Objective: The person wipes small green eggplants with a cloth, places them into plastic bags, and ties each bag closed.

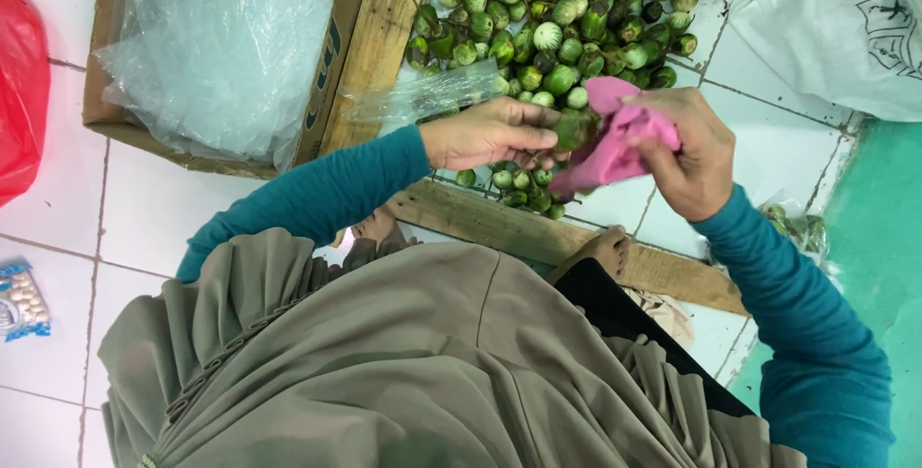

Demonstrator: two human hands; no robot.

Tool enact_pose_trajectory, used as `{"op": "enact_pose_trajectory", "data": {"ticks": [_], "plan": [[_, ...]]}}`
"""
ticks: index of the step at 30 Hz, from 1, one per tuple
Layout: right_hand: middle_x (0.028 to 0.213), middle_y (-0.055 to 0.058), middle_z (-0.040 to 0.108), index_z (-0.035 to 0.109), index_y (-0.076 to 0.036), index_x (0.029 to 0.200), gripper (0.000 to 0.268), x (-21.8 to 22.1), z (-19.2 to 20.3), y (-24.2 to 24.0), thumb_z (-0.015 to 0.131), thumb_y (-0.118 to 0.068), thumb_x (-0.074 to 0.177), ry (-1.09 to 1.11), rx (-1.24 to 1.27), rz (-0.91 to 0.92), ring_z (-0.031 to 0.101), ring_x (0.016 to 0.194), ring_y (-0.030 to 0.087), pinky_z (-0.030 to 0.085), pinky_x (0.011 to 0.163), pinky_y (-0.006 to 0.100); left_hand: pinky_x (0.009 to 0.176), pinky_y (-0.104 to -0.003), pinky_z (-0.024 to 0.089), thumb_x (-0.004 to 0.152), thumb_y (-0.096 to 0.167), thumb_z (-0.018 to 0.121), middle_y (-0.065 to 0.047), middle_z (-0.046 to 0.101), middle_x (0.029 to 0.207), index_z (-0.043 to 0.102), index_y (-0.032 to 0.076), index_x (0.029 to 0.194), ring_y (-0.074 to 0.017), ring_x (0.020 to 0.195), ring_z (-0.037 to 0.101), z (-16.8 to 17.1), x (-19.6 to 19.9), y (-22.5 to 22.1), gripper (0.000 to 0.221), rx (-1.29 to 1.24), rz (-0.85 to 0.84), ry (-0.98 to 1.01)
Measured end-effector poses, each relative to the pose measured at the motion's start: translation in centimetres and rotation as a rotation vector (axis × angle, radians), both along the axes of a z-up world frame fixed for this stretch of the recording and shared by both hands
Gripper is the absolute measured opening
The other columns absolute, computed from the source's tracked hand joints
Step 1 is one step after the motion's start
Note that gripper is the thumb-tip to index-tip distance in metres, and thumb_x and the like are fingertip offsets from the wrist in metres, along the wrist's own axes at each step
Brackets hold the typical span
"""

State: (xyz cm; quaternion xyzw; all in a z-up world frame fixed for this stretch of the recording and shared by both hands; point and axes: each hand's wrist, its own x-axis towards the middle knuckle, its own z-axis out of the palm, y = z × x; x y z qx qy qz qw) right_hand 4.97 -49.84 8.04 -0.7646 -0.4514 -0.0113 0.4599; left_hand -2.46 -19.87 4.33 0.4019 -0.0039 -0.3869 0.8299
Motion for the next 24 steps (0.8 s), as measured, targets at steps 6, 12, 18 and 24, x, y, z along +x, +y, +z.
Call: {"op": "enact_pose_trajectory", "data": {"ticks": [6, 12, 18, 24], "plan": [[0.126, 0.026, 0.06, 0.067, -0.005, 0.142, 0.046, -3.8, -0.1, 3.3, 0.071, -0.019, 0.099, -0.151, -0.149, 0.154, 0.061, 0.108, 0.048, 0.054, 0.092, 0.058, 0.09, -0.031, 0.062, 0.099, 0.02, 0.078, -0.009, 0.075, 0.115, 0.067, 0.003, 0.132, -0.019, 0.1, 0.074, -2.9, -0.6, -2.0, 0.039, 0.057, -0.107, -0.038], [0.111, 0.023, 0.069, 0.074, 0.0, 0.124, 0.024, -3.6, -1.1, 2.3, 0.063, -0.005, 0.103, -0.047, -0.034, 0.173, 0.067, 0.1, 0.045, 0.057, 0.087, 0.056, 0.088, -0.03, 0.063, 0.096, 0.016, 0.08, -0.011, 0.075, 0.108, 0.072, 0.0, 0.121, -0.0179, 0.095, 0.073, -0.2, -0.8, -1.7, 0.03, -0.005, -0.129, -0.014], [0.128, 0.024, 0.066, 0.066, 0.002, 0.137, 0.041, -0.2, 1.8, 0.2, 0.07, -0.019, 0.101, 0.163, -0.121, 0.094, 0.065, 0.115, 0.044, 0.052, 0.097, 0.057, 0.089, -0.024, 0.064, 0.098, 0.02, 0.077, -0.009, 0.076, 0.118, 0.061, 0.006, 0.137, -0.0136, 0.103, 0.075, 3.4, 0.0, -0.4, 0.045, -0.028, -0.104, 0.033], [0.111, 0.027, 0.062, 0.069, 0.002, 0.135, 0.044, -4.0, 0.8, 3.2, 0.073, -0.02, 0.097, -0.086, -0.179, 0.178, 0.065, 0.099, 0.047, 0.057, 0.086, 0.057, 0.093, -0.032, 0.063, 0.098, 0.02, 0.079, -0.012, 0.075, 0.121, 0.065, 0.001, 0.136, -0.0187, 0.103, 0.074, -1.1, -0.7, -2.3, 0.045, -0.001, -0.141, -0.02]]}}
